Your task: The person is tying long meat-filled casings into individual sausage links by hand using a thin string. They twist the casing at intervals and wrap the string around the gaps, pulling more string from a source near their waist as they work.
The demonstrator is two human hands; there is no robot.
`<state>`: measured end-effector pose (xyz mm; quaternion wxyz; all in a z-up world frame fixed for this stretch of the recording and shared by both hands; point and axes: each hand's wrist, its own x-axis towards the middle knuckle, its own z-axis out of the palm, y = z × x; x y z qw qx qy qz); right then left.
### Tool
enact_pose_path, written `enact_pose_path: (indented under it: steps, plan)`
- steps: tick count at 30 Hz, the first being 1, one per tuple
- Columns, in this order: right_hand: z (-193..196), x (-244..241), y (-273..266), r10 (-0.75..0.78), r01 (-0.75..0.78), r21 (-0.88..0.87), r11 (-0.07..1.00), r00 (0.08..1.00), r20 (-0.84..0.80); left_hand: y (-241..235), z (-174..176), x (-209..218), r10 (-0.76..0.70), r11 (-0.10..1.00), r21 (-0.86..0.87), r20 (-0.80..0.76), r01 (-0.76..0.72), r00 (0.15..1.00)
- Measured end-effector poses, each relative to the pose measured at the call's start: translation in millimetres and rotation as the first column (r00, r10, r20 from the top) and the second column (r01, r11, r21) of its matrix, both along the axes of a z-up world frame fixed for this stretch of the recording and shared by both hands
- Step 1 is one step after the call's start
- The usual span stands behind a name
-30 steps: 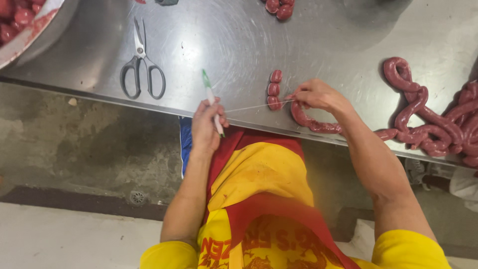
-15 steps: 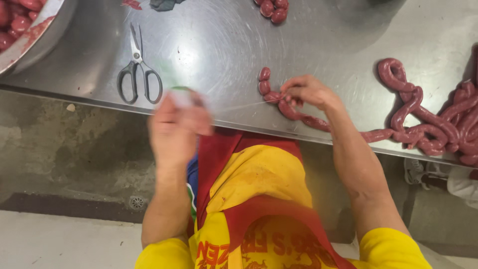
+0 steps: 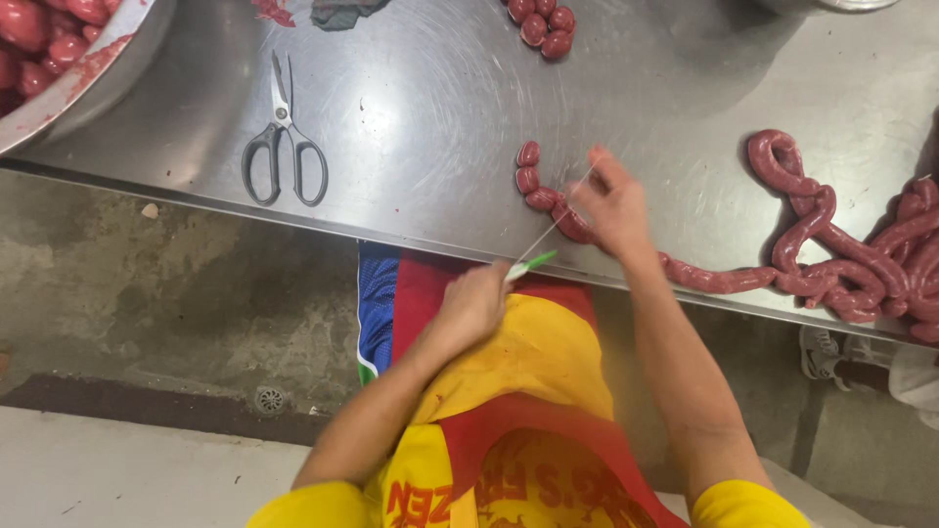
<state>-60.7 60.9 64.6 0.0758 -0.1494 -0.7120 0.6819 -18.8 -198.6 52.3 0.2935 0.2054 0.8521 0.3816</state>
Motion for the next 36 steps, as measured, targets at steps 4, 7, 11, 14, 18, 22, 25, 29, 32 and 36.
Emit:
enact_pose_path:
  steps: [4,7,11,14,18,22,25,29,32,36]
  plan:
    - [-41.8,21.0,-21.4,0.249,-0.203,0.808,0.552,0.966,0.073,-24.4,14.0,19.2,0.019,0.998,0.064,0.083,-0.024,0.996]
    - [-38.3,8.4,-17.6,0.171,-0.288,0.738,0.610,0.957,0.232,-41.7,29.8,6.0,0.076,0.997,-0.020,0.142,-0.074,0.987]
    - [3.8,-7.9,1.7,0.021,-0.431,0.470,0.770,0.753,0.657,-51.8,31.3,3.7,0.093,0.988,0.107,0.163,-0.111,0.982]
    - [33.6,-7.6,8.9,-0.069,-0.504,0.486,0.714,0.639,0.766,-49.3,32.8,5.1,-0.062,0.975,0.222,0.239,0.008,0.969]
    - [44.1,0.9,25.5,0.100,-0.421,0.366,0.830,0.758,0.645,-56.2,60.8,-9.5,-0.233,0.813,0.582,0.286,0.025,0.929]
    - [34.6,23.2,34.8,0.285,-0.021,-0.455,0.890,0.804,0.521,-48.5,99.7,-37.3,-0.030,0.442,0.890,0.141,-0.113,0.990]
    - [35.5,32.4,32.4,0.326,0.036,-0.685,0.727,0.860,0.392,-2.6,112.4,-71.6,0.008,0.195,0.960,0.205,-0.203,0.979]
    - [47.5,44.8,30.6,0.380,-0.056,-0.709,0.703,0.872,0.308,46.4,104.3,-112.2,-0.309,0.103,0.846,0.527,-0.523,0.792]
    - [49.5,50.5,33.5,0.453,-0.177,-0.637,0.750,0.839,0.300,66.3,89.2,-142.9,-0.303,0.044,0.828,0.544,-0.559,0.782]
    - [46.5,55.2,55.2,0.373,-0.312,-0.208,0.927,0.713,0.593,49.1,86.8,-210.6,-0.217,-0.095,0.913,0.369,-0.396,0.904]
